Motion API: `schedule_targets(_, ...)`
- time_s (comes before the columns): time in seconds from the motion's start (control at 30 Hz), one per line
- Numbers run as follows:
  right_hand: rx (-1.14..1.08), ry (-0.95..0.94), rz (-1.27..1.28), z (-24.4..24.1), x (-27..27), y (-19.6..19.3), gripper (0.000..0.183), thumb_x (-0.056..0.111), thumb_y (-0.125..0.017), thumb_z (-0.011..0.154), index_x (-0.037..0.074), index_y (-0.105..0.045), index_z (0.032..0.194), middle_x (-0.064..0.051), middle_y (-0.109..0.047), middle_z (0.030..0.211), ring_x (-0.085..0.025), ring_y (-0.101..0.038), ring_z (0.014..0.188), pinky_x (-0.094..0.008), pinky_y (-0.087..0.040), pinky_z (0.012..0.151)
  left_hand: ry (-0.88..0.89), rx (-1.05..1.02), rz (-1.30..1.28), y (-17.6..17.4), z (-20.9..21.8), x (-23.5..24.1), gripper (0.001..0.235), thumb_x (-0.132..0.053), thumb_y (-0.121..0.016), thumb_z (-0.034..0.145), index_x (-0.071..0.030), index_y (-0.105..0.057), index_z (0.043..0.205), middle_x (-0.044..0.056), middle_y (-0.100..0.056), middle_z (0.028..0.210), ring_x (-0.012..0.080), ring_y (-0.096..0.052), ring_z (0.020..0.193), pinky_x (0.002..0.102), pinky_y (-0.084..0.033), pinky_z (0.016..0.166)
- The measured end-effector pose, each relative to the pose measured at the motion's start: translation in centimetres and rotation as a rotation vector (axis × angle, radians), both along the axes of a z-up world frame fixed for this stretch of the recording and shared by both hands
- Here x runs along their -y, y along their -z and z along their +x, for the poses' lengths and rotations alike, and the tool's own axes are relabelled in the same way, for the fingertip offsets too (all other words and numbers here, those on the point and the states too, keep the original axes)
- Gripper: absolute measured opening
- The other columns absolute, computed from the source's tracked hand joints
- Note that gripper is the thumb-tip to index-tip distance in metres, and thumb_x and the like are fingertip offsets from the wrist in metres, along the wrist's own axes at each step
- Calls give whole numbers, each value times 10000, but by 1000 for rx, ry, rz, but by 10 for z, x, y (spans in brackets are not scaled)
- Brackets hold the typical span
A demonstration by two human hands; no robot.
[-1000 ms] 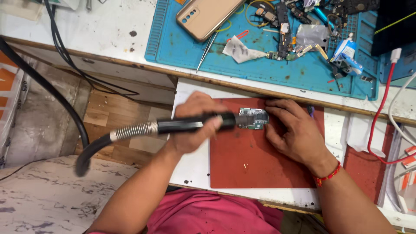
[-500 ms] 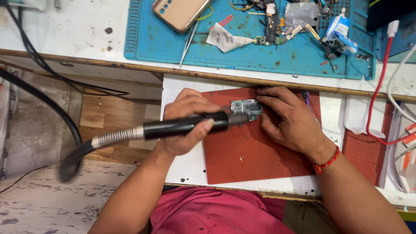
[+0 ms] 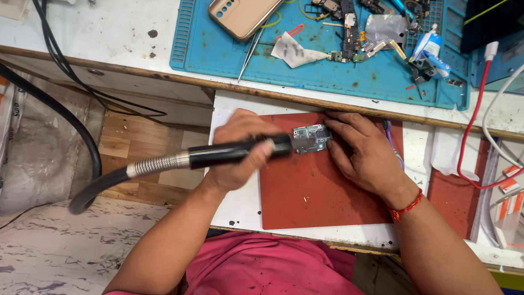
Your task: The person cleans a small green circuit board using a toothbrush and a handheld air blower. They scrub the board with the brush and then use the blower to remove debris from the surface and the surrounding mat.
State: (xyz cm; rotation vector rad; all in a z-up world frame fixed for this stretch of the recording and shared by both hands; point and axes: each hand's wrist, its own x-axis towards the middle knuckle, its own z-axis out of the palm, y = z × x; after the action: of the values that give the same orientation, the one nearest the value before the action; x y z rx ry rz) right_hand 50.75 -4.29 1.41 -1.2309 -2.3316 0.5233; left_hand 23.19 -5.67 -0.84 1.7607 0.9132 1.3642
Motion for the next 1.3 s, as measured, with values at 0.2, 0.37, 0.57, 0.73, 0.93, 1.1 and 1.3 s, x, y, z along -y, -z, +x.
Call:
schedule_targets(0.2, -13, -40, 28, 3, -3, -1, 397, 92, -718, 841, 4, -668, 1225, -183, -642, 1298, -374, -623, 1171, -424, -508, 997, -2, -22, 16, -1, 2, -2, 258, -249, -685, 940, -34, -734, 1073, 99, -746, 1032, 249, -641, 1001, 376, -522, 952)
schedule_targets(0.37, -27, -16, -26, 10, -2, 3, 386, 85, -715, 829, 4, -672, 1204, -177, -649, 1286, -360, -632, 1159, -417, -517, 992, 54, 12, 23, 1, 3, -4, 226, -218, -684, 920, -41, -725, 1055, 82, -745, 1020, 248, -619, 999, 381, -513, 971)
schedule_targets(0.57, -23, -25, -52, 9, -4, 4, 415, 76, -698, 835, 14, -661, 1244, -177, -638, 1306, -363, -627, 1183, -418, -518, 1004, 41, -19, 18, 0, 2, -3, 200, -192, -685, 916, -42, -726, 1041, 75, -746, 1028, 246, -632, 997, 385, -514, 988)
schedule_targets(0.73, 41, -98, -15, 8, -3, -5, 588, 155, -756, 749, 21, -632, 1308, -195, -573, 1368, -395, -571, 1231, -457, -472, 1023, -23, -16, -16, 1, 1, -4, 220, -206, -679, 913, -38, -740, 1042, 88, -752, 1010, 236, -649, 967, 380, -512, 958)
schedule_targets(0.93, 20, -51, -55, 7, -2, 0, 551, 193, -778, 774, 59, -644, 1291, -171, -576, 1358, -373, -571, 1243, -443, -480, 1042, -75, -20, -16, 3, 2, -2, 272, -266, -679, 950, -27, -731, 1070, 95, -745, 1027, 263, -646, 1012, 373, -528, 970)
schedule_targets(1.1, 15, -65, -39, 9, -3, -1, 553, 184, -772, 769, 51, -644, 1290, -175, -576, 1369, -378, -573, 1241, -445, -478, 1037, 28, -36, 41, 4, 5, -4, 291, -297, -700, 939, -37, -734, 1067, 88, -758, 1020, 255, -657, 1001, 379, -522, 981)
schedule_targets(1.3, 15, -76, -36, 9, -3, -1, 542, 178, -771, 751, 44, -653, 1263, -182, -583, 1346, -382, -578, 1220, -444, -480, 1029, 51, -31, 26, -1, 3, -3, 260, -265, -688, 921, -45, -729, 1053, 88, -749, 1006, 243, -644, 972, 366, -511, 955)
